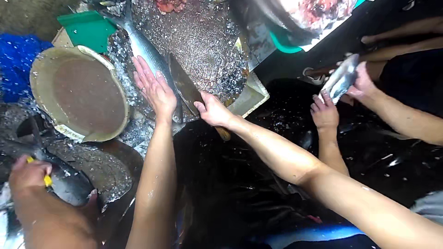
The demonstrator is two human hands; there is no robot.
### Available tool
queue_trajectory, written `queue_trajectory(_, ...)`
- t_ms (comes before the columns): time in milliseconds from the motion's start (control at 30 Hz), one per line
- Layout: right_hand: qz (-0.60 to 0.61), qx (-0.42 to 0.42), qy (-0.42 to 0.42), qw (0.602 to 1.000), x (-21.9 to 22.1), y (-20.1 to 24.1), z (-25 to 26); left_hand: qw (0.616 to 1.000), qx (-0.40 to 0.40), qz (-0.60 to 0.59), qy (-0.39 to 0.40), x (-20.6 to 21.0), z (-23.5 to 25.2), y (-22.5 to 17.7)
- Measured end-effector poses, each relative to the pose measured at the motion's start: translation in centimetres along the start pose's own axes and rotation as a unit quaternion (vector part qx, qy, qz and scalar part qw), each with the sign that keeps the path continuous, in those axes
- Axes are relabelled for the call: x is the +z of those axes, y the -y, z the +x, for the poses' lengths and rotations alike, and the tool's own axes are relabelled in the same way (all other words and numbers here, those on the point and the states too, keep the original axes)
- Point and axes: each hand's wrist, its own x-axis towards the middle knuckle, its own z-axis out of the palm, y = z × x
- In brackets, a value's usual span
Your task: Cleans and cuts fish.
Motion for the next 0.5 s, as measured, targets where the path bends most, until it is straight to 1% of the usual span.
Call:
queue_trajectory(333,-0.014,-0.024,0.078,0.997,0.3,-2.0,-3.6,1.0,0.013,-0.014,-0.014,0.2,-0.1,0.4)
queue_trajectory(500,-0.042,0.007,0.084,0.996,0.4,-1.7,-5.5,0.999,0.03,-0.022,-0.022,0.3,-0.2,0.7)
